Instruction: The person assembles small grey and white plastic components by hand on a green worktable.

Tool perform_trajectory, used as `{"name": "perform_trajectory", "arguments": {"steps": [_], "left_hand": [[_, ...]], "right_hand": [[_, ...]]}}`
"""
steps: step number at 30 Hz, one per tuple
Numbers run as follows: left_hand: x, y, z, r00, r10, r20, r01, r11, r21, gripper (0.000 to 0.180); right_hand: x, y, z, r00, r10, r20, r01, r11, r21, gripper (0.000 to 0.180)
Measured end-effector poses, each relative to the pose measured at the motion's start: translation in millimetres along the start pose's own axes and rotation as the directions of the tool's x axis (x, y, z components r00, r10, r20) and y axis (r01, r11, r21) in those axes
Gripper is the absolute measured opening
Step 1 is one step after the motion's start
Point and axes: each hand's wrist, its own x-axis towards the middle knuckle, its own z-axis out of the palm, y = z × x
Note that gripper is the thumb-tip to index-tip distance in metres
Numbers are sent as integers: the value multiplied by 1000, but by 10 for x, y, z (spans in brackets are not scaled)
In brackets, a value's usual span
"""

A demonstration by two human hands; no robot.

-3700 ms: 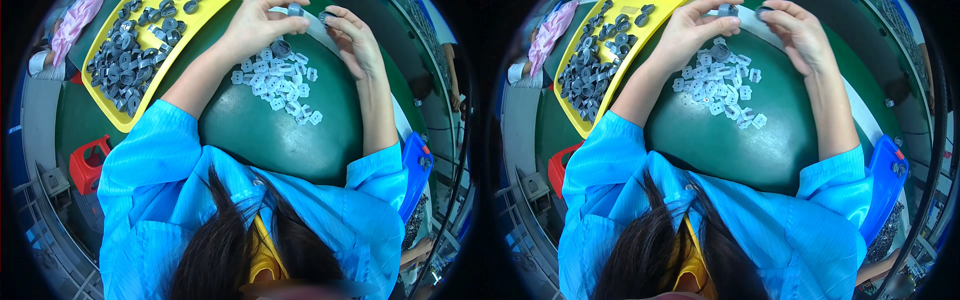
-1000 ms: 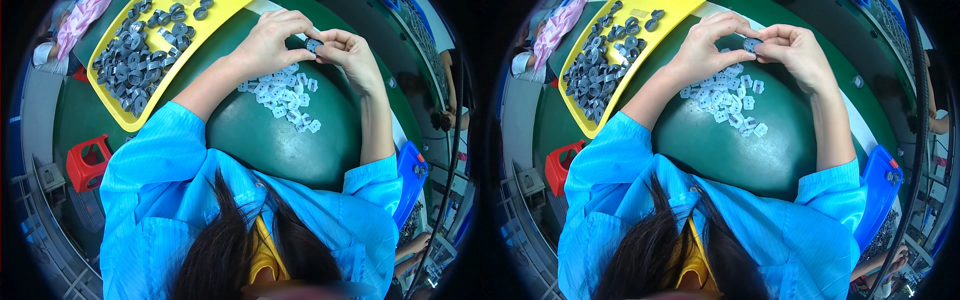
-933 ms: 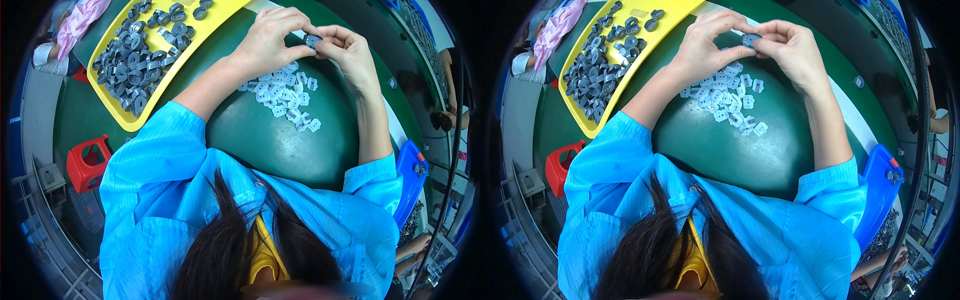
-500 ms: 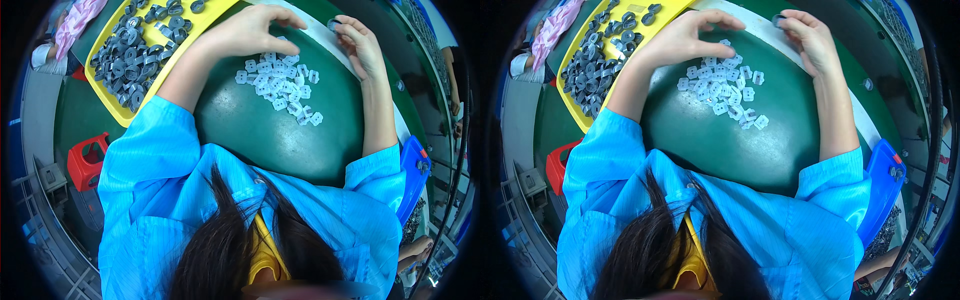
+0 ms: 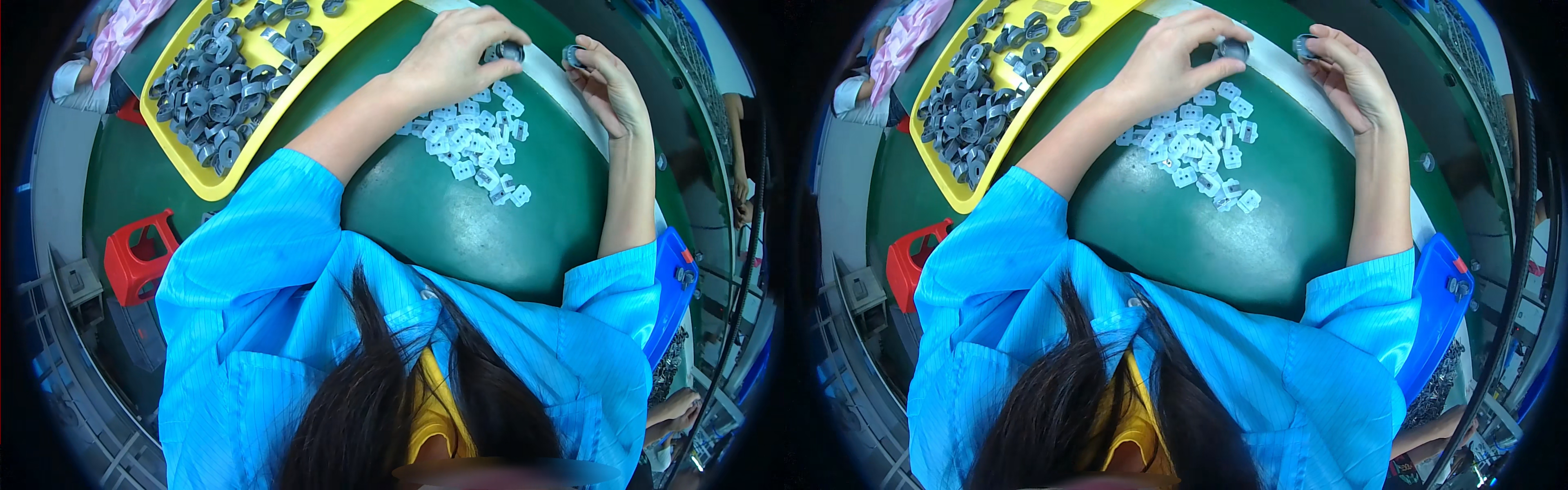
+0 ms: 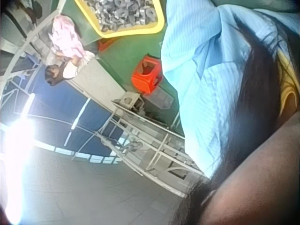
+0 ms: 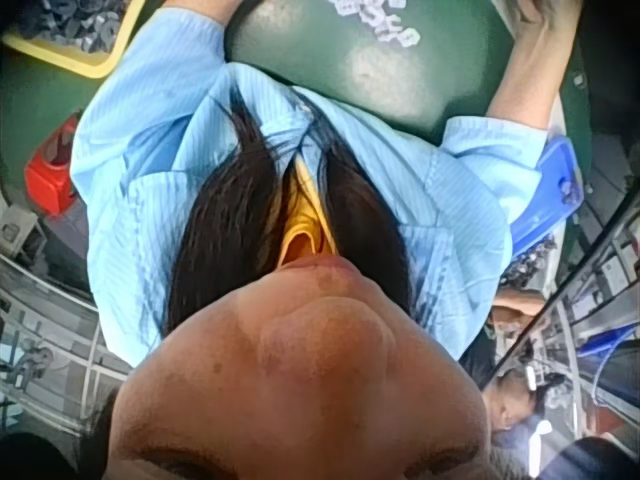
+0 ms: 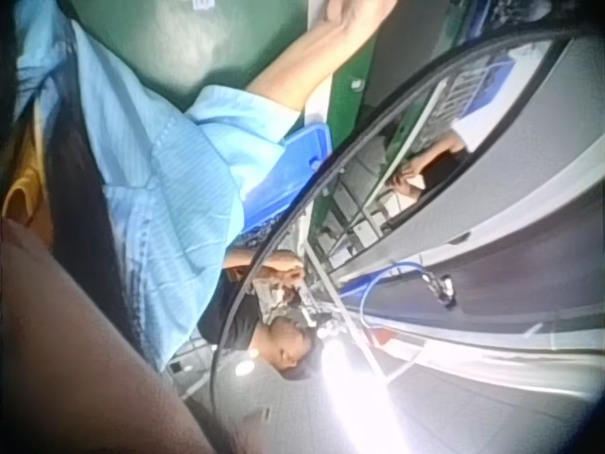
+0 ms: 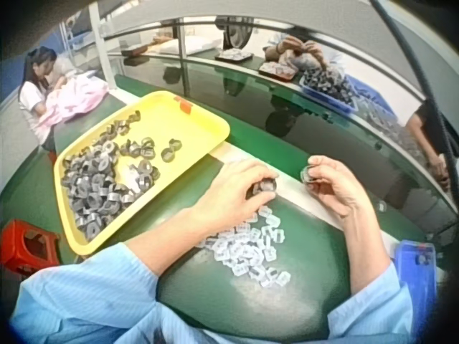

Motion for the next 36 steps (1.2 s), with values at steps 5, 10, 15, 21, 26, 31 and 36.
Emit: {"name": "perform_trajectory", "arguments": {"steps": [5,10,15,21,26,31,36], "left_hand": [[19,223,-219,957,-286,53,290,935,-204,30],[-37,20,-140,849,-506,153,512,714,-477,38],[-51,7,-127,812,-545,210,568,654,-501,37],[-13,192,-177,890,-453,52,433,804,-408,32],[5,238,-138,864,-498,69,494,817,-298,29],[-10,278,-81,950,-308,-52,297,942,-156,27],[-53,195,-5,992,-115,-50,118,991,61,25]], "right_hand": [[125,121,-211,951,-186,-245,43,869,-493,40],[-78,-21,80,775,-625,88,247,171,-954,23],[-435,-249,540,890,143,434,306,519,-798,25],[-498,-231,691,919,153,362,304,308,-901,22],[-373,-208,595,966,-194,173,260,712,-652,16],[-308,9,782,885,-461,71,361,581,-730,17],[-366,-85,876,828,-499,256,410,227,-884,20]]}}
